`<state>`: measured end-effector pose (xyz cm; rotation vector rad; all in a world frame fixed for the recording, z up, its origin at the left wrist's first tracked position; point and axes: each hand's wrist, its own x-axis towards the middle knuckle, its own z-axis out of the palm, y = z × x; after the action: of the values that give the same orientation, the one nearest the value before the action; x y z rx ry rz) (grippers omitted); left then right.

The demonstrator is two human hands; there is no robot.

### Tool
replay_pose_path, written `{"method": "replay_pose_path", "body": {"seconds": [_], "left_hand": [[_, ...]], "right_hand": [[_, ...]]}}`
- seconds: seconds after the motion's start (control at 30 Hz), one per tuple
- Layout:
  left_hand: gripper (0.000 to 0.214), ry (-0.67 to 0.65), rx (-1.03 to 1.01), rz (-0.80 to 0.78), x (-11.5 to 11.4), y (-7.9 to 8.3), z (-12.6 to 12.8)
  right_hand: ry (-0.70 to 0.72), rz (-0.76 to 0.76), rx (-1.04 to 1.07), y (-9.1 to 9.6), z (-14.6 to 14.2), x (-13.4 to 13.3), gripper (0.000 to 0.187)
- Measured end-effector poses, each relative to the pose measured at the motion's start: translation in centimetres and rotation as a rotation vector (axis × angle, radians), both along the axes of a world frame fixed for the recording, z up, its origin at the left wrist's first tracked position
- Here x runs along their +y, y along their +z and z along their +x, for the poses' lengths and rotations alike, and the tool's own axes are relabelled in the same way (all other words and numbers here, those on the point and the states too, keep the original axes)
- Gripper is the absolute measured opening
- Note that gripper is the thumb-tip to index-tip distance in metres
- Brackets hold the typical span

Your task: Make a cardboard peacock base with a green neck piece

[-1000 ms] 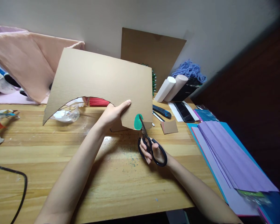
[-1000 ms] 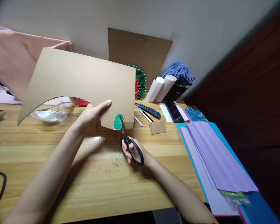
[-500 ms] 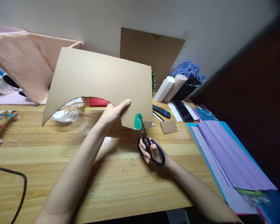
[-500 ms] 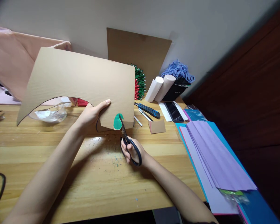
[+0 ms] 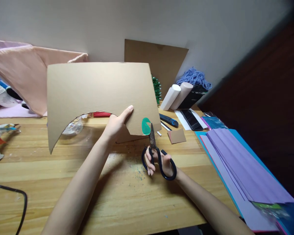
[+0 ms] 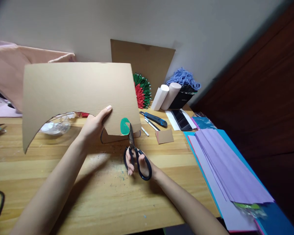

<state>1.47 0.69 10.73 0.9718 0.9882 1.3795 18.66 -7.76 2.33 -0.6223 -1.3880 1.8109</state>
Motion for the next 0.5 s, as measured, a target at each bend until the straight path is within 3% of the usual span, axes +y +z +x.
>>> {"method": "replay_pose_path", "body": {"seconds": [0.13,0.33,0.5], "left_hand": [[0.035,0.076,-0.075,0.058,0.6,0.2,-0.2],[0.031,0.084,-0.094,0.145,0.6,1.6,-2.2],[0.032,0.069,-0.045,0.153,0.4,1.8,-3.1]], "right_hand": [[0.02,0.015,-0.028,0.3,0.3,-0.1,0.072],[0.187,0.037,-0.162,1.6,1.7,0.2,0.072],[0.149,0.081,-0.169,1.7,1.8,0.2,0.074]]}}
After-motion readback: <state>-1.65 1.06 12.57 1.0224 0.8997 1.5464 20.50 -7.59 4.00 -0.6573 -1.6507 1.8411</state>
